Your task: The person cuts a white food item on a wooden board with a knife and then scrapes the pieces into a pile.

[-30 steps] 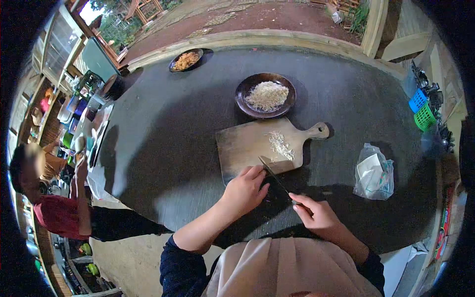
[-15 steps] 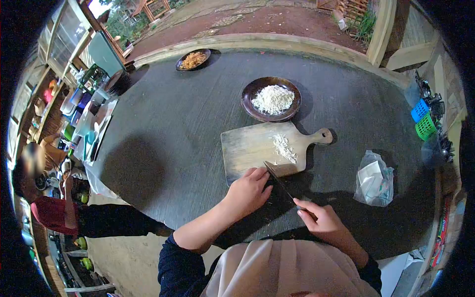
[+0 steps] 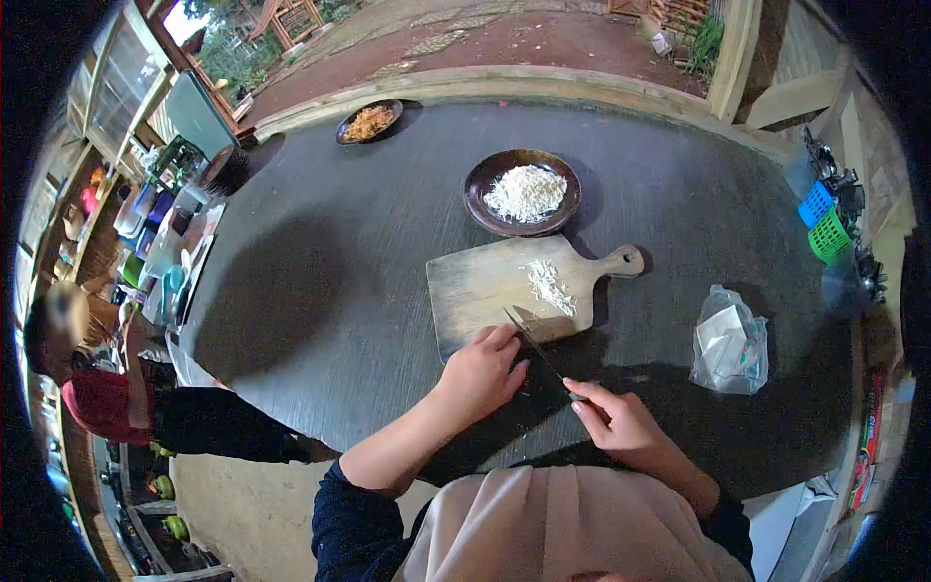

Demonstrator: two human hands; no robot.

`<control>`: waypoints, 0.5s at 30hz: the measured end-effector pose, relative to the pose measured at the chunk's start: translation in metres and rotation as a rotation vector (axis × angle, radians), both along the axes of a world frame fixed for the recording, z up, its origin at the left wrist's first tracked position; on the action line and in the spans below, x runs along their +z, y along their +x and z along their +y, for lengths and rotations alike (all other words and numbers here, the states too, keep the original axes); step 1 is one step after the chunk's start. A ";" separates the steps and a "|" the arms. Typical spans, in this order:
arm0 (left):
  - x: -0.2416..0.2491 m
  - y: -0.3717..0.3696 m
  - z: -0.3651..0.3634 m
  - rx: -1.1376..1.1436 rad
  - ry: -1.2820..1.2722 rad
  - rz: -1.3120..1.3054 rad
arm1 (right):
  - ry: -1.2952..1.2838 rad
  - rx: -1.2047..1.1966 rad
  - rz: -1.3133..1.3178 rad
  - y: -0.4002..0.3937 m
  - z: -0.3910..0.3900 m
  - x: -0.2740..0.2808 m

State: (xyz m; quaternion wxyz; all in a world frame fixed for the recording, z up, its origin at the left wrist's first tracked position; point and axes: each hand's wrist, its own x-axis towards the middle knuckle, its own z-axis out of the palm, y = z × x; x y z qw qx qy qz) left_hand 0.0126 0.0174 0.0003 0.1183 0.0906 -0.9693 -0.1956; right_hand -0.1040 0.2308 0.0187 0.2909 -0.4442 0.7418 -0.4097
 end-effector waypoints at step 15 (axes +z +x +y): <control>0.000 0.000 0.000 0.013 0.007 0.012 | -0.012 0.003 0.051 -0.003 -0.002 -0.014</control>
